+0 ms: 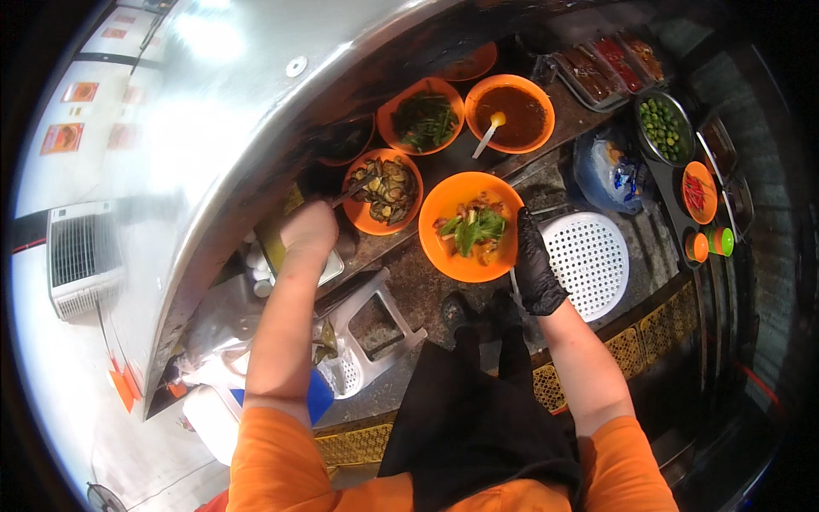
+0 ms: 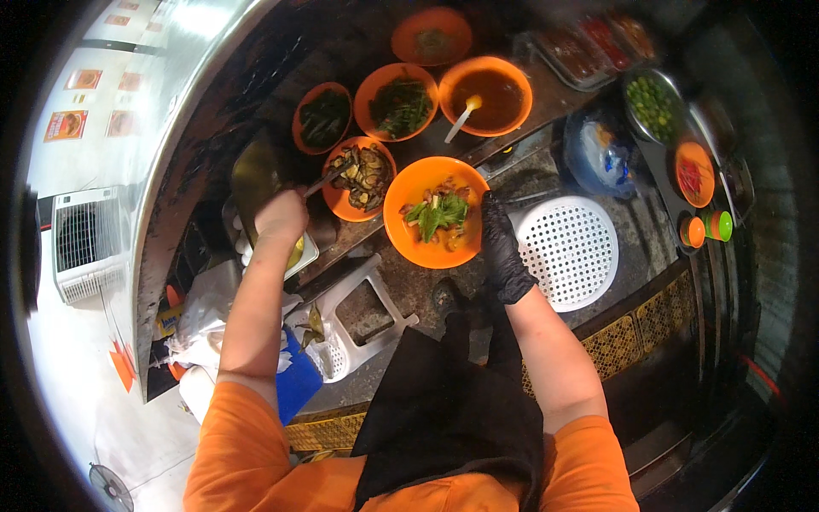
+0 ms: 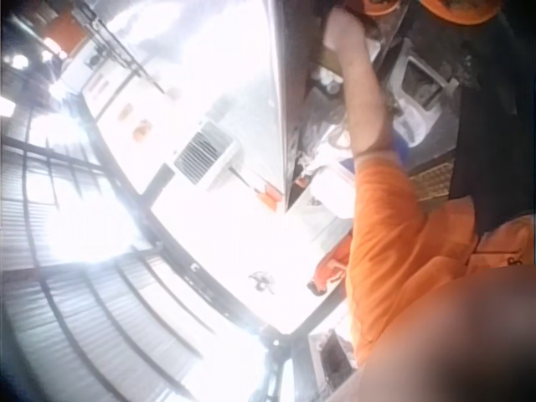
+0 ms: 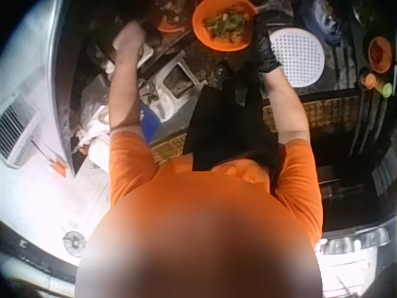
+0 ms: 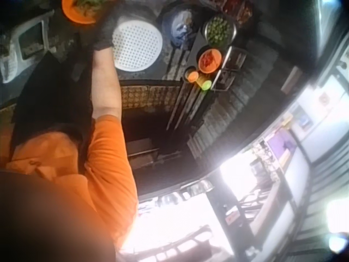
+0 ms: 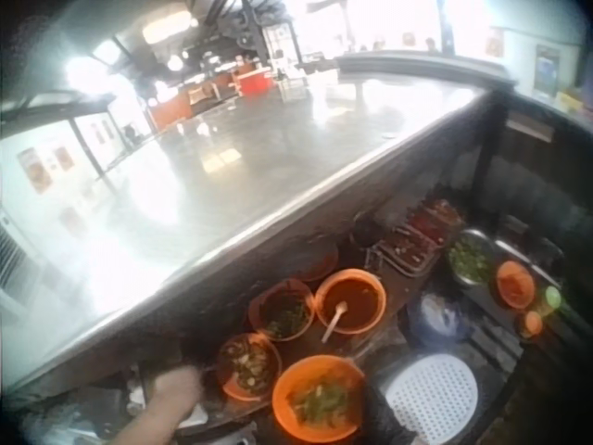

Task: The person assembles noodle dishes at a food stall counter. They place noodles in orange bowls, add cooked meat using a strainer, ladle broth from a large pot, and top the bowls with chopped green onions. The person then hands the completed bowls to customers at the counter.

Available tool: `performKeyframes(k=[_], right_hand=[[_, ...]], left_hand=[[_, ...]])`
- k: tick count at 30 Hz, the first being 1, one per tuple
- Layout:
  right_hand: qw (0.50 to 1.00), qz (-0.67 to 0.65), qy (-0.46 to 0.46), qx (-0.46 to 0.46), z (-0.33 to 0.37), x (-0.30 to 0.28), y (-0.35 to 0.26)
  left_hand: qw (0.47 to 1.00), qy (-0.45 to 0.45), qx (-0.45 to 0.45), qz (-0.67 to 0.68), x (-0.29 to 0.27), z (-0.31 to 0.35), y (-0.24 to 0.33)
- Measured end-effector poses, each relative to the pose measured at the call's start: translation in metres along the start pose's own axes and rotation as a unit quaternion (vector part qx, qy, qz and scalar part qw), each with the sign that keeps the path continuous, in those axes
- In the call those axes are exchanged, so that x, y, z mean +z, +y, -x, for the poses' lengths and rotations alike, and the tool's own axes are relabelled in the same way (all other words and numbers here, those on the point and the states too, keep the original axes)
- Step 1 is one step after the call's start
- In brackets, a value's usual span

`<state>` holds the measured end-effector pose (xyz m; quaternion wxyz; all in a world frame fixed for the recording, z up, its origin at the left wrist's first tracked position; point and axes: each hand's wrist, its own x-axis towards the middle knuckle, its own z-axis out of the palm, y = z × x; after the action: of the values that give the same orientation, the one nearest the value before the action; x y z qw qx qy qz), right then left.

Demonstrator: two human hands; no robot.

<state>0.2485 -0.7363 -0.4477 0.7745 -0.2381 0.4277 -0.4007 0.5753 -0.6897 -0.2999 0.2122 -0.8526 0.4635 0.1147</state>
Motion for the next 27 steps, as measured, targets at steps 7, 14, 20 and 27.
performKeyframes(k=[7, 14, 20, 27], right_hand=[[0.999, 0.022, -0.025, -0.017, -0.003, 0.000, 0.006], [0.990, 0.140, -0.017, -0.027, -0.013, 0.017, 0.000], [0.988, 0.147, -0.018, -0.039, -0.011, 0.039, -0.006], [0.990, 0.135, -0.013, -0.035, -0.010, 0.037, -0.001]], left_hand=[[0.997, 0.075, 0.010, 0.027, -0.024, 0.043, -0.033], [0.982, 0.050, 0.036, 0.179, -0.072, 0.114, -0.034], [0.957, 0.088, 0.217, 0.173, -0.088, 0.136, -0.004], [0.951, 0.155, 0.226, 0.147, -0.083, 0.145, 0.010]])
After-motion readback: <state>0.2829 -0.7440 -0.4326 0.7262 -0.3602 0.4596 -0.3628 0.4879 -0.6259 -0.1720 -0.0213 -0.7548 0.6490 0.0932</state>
